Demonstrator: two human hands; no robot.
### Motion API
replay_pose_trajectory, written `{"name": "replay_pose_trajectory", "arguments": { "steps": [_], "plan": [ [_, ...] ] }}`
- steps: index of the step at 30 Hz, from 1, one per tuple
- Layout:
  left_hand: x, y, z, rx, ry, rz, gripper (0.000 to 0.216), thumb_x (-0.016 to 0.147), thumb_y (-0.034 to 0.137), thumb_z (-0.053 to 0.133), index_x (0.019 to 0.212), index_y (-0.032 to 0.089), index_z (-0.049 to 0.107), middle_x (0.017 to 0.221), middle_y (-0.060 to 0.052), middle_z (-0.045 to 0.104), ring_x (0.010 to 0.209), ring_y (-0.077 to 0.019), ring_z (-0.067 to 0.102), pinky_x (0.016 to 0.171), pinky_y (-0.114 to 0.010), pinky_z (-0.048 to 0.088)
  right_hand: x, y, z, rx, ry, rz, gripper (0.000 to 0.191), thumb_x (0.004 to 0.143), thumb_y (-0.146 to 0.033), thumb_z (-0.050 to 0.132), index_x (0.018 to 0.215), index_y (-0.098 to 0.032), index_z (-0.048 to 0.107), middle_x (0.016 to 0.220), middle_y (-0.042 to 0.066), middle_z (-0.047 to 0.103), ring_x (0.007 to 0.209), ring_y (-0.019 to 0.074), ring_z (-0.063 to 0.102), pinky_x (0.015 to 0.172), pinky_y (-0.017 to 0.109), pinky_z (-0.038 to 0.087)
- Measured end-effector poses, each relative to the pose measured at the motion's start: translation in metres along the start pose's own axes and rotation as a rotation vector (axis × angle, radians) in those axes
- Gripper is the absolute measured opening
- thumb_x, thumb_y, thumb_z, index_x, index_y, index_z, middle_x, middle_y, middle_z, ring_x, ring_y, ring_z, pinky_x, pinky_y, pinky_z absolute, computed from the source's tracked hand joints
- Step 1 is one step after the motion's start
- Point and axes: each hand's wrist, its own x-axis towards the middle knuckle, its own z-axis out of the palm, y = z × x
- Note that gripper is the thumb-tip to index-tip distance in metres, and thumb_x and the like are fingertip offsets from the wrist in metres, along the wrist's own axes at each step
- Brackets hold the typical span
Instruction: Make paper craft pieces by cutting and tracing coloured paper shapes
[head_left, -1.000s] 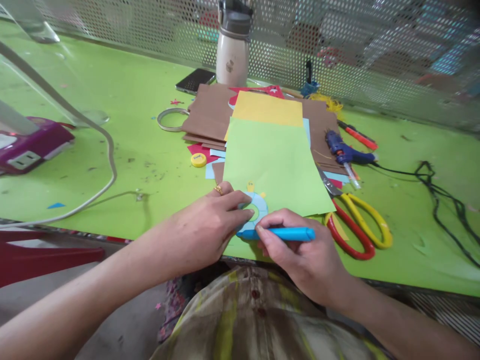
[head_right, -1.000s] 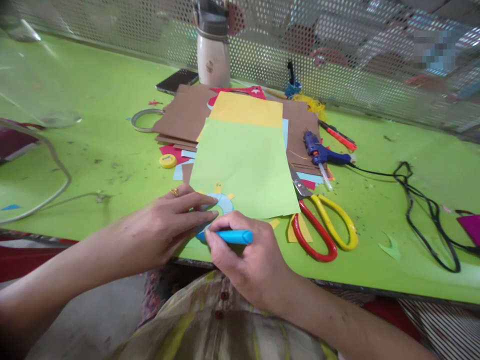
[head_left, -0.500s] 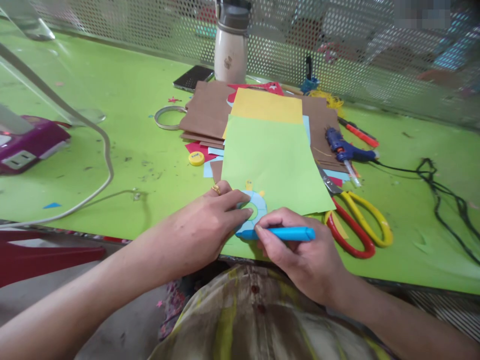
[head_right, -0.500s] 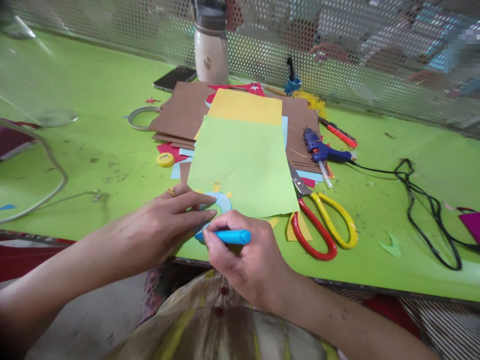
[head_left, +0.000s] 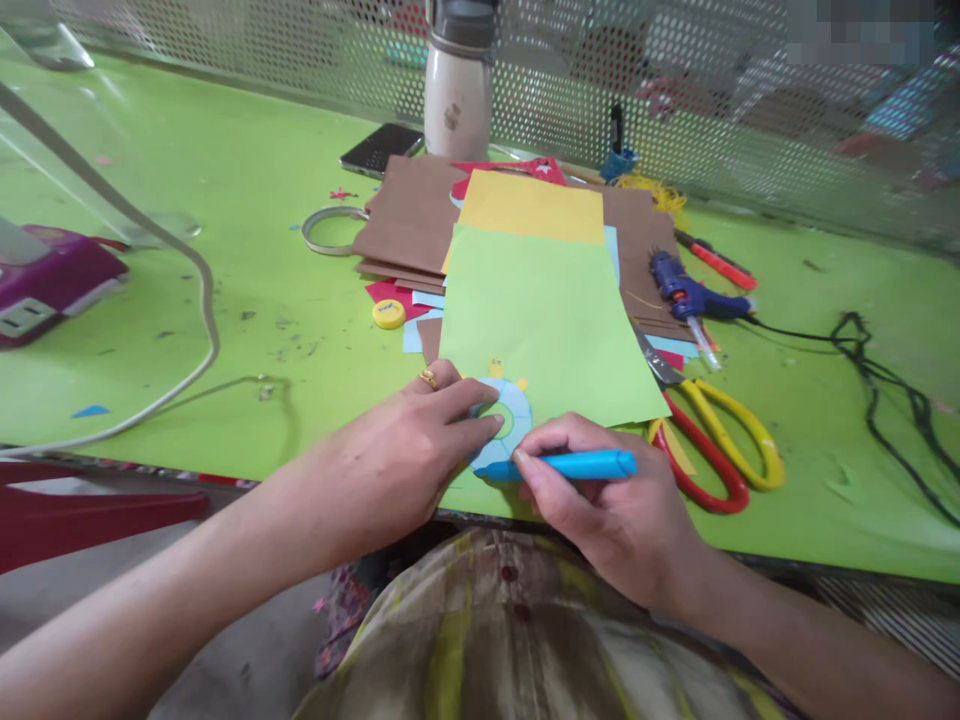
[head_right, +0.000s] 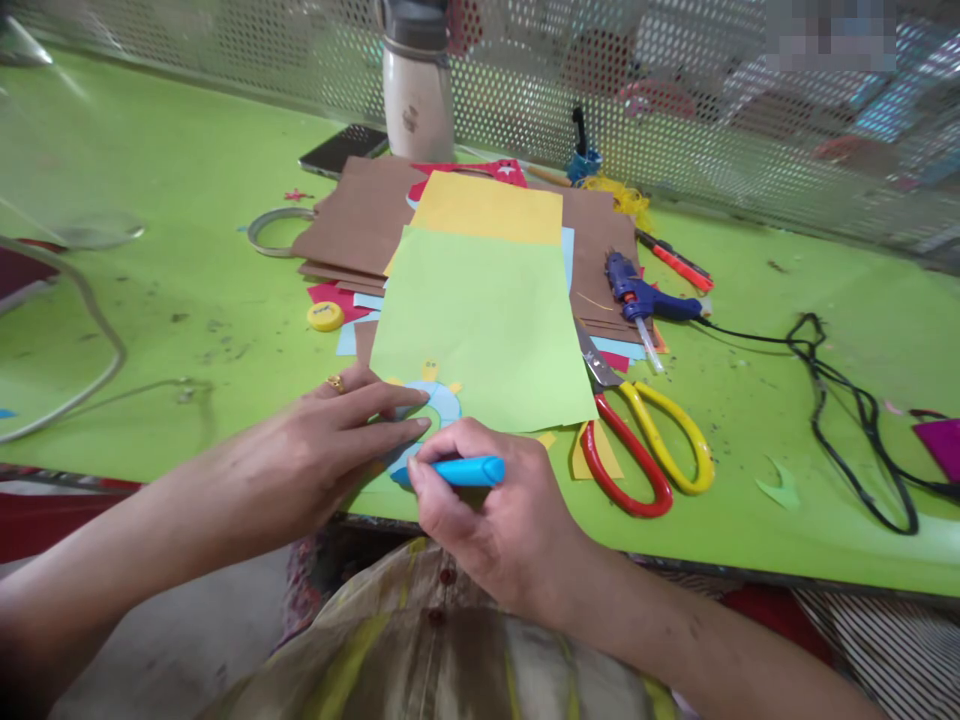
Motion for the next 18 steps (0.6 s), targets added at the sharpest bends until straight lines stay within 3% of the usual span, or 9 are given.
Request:
{"name": "replay_pose_trajectory", "arguments": {
  "steps": [18],
  "plan": [
    [-0.0004,0.0005,0.0013,0.011,0.039,-0.003,0.026,0.088,0.003,0.046,0.102,0.013,0.065,0.106,-0.013,0.067,0.103,-0.0249,0.057,0.095,-0.043,0.046,-0.0094,0.0006,-0.0067,-0.071,0.039,-0.031,0.007,0.086,-0.017,0.060,0.081,-0.021,0.062,0.059,-0.007,0.057,0.048,0.0064,0.048,0.044,0.014,0.040]
  ]
}}
